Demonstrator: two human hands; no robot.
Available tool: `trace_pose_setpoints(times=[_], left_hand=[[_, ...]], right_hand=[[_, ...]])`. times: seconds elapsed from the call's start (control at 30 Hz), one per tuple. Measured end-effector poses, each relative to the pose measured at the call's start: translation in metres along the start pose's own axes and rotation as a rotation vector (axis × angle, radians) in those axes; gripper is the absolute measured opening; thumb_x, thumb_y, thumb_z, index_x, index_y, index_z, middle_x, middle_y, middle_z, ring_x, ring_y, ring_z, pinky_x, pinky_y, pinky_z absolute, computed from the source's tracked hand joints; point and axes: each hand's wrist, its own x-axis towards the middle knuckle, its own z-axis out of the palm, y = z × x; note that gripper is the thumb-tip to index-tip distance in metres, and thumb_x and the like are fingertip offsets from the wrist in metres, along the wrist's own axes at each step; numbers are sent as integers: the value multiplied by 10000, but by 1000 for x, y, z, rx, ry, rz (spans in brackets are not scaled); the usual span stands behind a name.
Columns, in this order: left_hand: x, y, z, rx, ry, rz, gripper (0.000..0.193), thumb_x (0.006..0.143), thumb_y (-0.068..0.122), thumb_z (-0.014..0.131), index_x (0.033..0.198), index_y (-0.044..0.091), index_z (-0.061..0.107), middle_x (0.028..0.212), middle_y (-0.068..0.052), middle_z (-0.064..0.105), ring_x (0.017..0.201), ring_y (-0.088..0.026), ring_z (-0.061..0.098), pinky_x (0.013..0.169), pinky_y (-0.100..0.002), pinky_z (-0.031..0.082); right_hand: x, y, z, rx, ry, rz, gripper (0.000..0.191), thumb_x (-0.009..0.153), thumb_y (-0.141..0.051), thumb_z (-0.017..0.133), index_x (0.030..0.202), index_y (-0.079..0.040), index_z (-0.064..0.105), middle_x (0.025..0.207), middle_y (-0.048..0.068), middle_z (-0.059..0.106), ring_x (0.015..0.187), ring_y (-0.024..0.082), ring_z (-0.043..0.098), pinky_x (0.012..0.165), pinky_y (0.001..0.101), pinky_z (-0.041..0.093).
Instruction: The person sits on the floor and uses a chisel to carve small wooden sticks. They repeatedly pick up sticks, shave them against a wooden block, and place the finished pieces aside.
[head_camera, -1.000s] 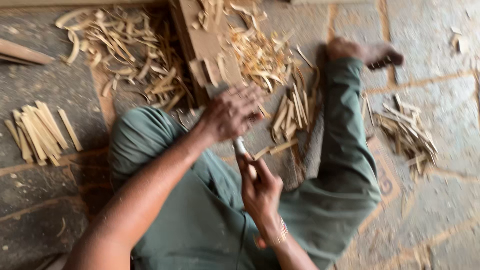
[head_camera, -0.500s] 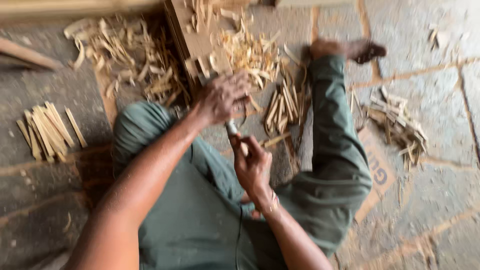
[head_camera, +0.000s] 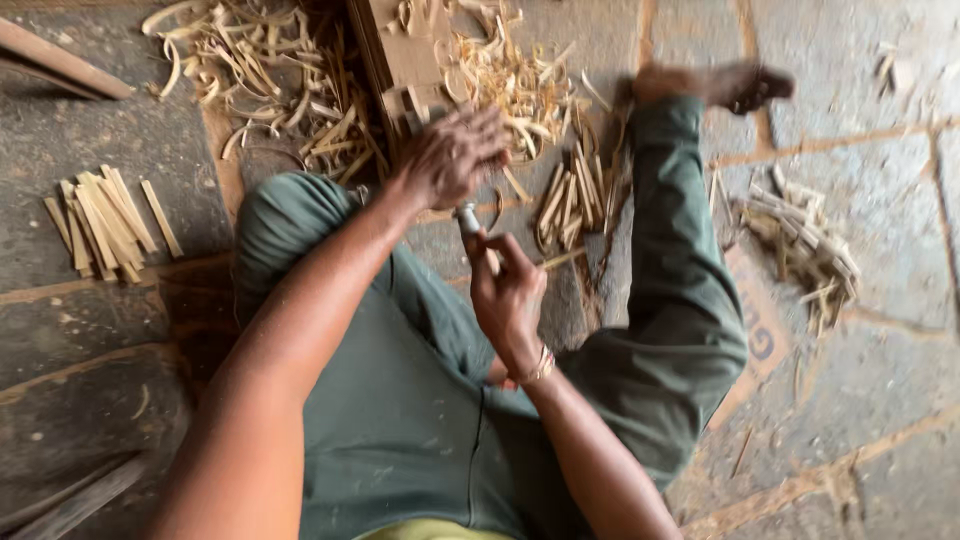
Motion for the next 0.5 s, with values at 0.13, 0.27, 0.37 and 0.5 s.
trace_pose_setpoints(times=[0.13,0.27,0.37,0.5], left_hand=[[-11,11,7,-66,48,34,1057,911,776,-57,1319,109,654,1608,-80,454,1523,-294,366,1264,-491,241],[-29,31,11,-101,169,67,1054,986,781,-4,1355,48,656,1576,-172,447,1484,-351,368,1237,-538,210],[-27,31,21,-71,186,130,1002,1021,784,48,1277,78,711,1519,-88,572,1516,-287,438,1328,-451,245],[-4,-1,21,-122,200,83,935,989,738,83,1142,108,757,1431,-102,640,1396,-283,543,1249,-466,257]], right_hand=[[-2,-11,-8,50,-15,48,198,994,-263,685,925,-84,733,524,46,649,365,55,437,337,293,278],[-15,-29,-24,168,44,-82,172,1024,-240,696,1014,-72,734,707,47,721,512,25,540,427,245,398],[-20,-29,-24,43,36,54,150,989,-212,731,971,-64,750,572,114,591,478,59,454,436,273,336],[-11,-21,-3,102,72,-145,122,1038,-175,679,985,-66,670,672,69,625,555,1,516,486,238,412]])
